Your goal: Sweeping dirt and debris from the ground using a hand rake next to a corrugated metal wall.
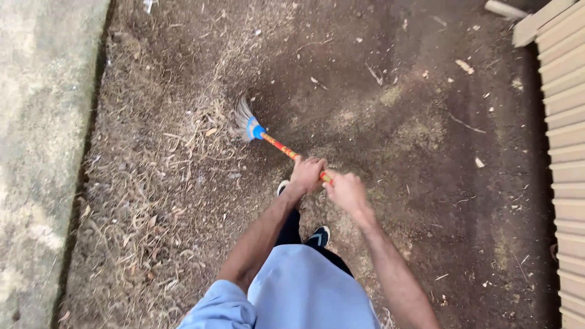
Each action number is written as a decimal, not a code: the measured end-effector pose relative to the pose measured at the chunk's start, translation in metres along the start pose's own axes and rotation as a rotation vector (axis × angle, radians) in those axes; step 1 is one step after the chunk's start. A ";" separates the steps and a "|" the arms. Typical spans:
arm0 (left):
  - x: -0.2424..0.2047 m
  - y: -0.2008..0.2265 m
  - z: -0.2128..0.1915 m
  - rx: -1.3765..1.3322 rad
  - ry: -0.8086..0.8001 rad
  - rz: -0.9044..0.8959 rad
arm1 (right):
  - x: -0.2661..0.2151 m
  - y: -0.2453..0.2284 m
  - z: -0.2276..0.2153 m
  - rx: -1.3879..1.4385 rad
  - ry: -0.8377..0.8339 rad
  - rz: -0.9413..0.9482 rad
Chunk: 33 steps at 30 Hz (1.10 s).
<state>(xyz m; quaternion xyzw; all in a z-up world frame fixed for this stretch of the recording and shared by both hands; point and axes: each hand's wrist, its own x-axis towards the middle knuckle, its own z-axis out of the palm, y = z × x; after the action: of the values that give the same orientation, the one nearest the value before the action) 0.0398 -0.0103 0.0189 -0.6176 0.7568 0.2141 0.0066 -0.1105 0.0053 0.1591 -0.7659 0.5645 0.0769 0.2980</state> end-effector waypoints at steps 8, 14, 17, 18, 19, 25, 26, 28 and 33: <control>0.085 0.006 -0.078 -0.203 -0.069 0.185 | 0.006 0.022 -0.181 0.076 0.070 -0.043; 0.147 -0.006 -0.111 -0.124 -0.096 0.133 | 0.050 0.045 -0.213 0.507 0.383 0.005; 0.169 -0.025 -0.123 -0.096 -0.127 0.138 | 0.083 0.036 -0.203 0.774 0.449 0.088; 0.175 -0.031 -0.130 -0.093 -0.143 0.149 | 0.093 0.027 -0.202 0.934 0.453 0.117; 0.181 -0.039 -0.135 -0.084 -0.147 0.156 | 0.105 0.022 -0.200 0.942 0.461 0.121; 0.195 -0.051 -0.129 -0.200 -0.129 0.290 | 0.146 0.021 -0.178 1.005 0.574 0.246; 0.197 -0.049 -0.116 -0.237 -0.110 0.298 | 0.145 0.026 -0.174 0.993 0.603 0.259; 0.210 -0.044 -0.109 -0.274 -0.075 0.296 | 0.153 0.038 -0.176 0.974 0.628 0.254; 0.242 0.004 -0.084 -0.264 0.057 0.390 | 0.135 0.086 -0.184 1.074 0.827 0.205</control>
<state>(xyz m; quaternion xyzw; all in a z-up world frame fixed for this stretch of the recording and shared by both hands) -0.0002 -0.2626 0.0301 -0.4610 0.8271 0.2909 -0.1371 -0.1821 -0.2210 0.2148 -0.4211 0.6616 -0.4845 0.3876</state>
